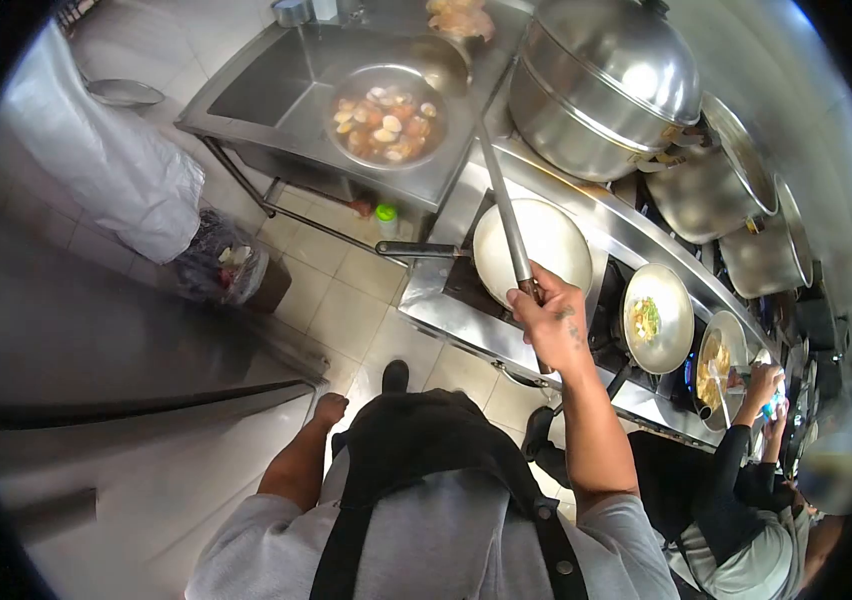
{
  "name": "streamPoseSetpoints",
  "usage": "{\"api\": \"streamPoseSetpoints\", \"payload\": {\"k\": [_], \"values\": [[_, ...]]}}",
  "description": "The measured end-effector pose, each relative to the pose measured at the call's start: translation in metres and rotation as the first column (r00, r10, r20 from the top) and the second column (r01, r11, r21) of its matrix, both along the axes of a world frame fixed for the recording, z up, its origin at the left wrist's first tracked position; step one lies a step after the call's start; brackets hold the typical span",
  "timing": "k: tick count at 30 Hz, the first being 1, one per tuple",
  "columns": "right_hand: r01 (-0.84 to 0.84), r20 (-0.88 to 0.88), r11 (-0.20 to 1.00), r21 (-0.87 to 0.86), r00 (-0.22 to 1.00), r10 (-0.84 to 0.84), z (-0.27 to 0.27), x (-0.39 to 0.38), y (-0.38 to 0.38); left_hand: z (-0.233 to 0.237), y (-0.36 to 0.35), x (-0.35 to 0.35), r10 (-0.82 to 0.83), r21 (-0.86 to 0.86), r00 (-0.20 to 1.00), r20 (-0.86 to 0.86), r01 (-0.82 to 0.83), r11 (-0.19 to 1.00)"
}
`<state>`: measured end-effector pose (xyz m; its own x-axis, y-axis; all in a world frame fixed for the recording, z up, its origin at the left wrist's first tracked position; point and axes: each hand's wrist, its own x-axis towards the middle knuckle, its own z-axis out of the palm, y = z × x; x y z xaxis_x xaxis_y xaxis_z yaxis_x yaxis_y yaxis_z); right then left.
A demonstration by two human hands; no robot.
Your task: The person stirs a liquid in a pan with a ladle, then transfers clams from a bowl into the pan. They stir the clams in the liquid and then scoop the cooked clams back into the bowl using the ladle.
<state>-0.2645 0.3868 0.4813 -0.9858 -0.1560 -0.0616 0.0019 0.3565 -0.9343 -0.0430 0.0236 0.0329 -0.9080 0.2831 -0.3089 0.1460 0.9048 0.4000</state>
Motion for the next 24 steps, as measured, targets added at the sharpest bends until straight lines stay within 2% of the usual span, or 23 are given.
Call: {"api": "streamPoseSetpoints", "payload": {"k": [1,3,4,5,6,7,9,13,15,16,17,18,19,21,22,24], "values": [[0.008,0.003,1.000,-0.001,1.000,-0.008,0.000,0.004,0.007,0.000,0.001,-0.002,-0.008,-0.001,1.000,0.003,0.008,1.000],[0.081,0.201,0.992,-0.099,0.978,-0.059,0.000,0.015,0.024,-0.015,0.000,-0.006,0.083,0.068,0.986,0.144,-0.093,0.993],[0.122,0.187,0.992,-0.045,0.976,-0.111,-0.007,0.024,0.034,-0.026,-0.001,-0.009,0.076,0.067,0.986,0.148,-0.087,0.994],[0.168,0.187,0.985,-0.037,0.969,-0.159,-0.005,0.035,0.041,-0.043,-0.003,-0.009,0.241,0.253,0.955,0.173,-0.279,0.926],[0.181,0.191,0.983,0.003,0.965,-0.179,-0.008,0.046,0.052,-0.041,0.002,-0.009,0.386,0.419,0.892,0.233,-0.451,0.789],[0.196,0.192,0.980,0.046,0.961,-0.201,-0.012,0.057,0.064,-0.040,0.005,-0.014,0.476,0.412,0.777,0.412,-0.625,0.663],[0.223,0.230,0.966,0.128,0.941,-0.247,-0.021,0.075,0.082,-0.029,0.012,-0.023,0.496,0.385,0.687,0.531,-0.717,0.581],[0.274,0.256,0.949,0.155,0.917,-0.306,-0.062,0.102,0.113,-0.013,0.015,-0.039,0.510,0.324,0.641,0.574,-0.750,0.577],[0.292,0.232,0.934,0.204,0.913,-0.336,-0.073,0.111,0.115,-0.010,0.010,-0.044,0.297,0.296,0.900,0.319,-0.393,0.871],[0.283,0.225,0.917,0.282,0.909,-0.350,-0.085,0.115,0.120,-0.009,0.011,-0.046,0.293,0.293,0.900,0.321,-0.389,0.873],[0.273,0.219,0.893,0.358,0.905,-0.365,-0.091,0.118,0.122,-0.012,0.012,-0.046,0.351,0.304,0.866,0.356,-0.462,0.833],[0.264,0.244,0.906,0.331,0.903,-0.353,-0.097,0.120,0.124,-0.014,0.013,-0.046,0.404,0.312,0.828,0.389,-0.531,0.788],[0.269,0.245,0.905,0.330,0.901,-0.358,-0.100,0.122,0.127,-0.017,0.014,-0.050,0.400,0.311,0.830,0.390,-0.527,0.791],[0.317,0.402,0.922,0.220,0.832,-0.382,-0.089,0.124,0.119,-0.031,0.010,-0.052,0.450,0.329,0.754,0.479,-0.629,0.705],[0.323,0.410,0.926,0.193,0.831,-0.375,-0.088,0.124,0.118,-0.034,0.009,-0.052,0.446,0.326,0.756,0.480,-0.625,0.709],[0.337,0.439,0.933,0.127,0.824,-0.358,-0.091,0.132,0.124,-0.029,0.014,-0.053,0.425,0.401,0.737,0.526,-0.656,0.640]]}}
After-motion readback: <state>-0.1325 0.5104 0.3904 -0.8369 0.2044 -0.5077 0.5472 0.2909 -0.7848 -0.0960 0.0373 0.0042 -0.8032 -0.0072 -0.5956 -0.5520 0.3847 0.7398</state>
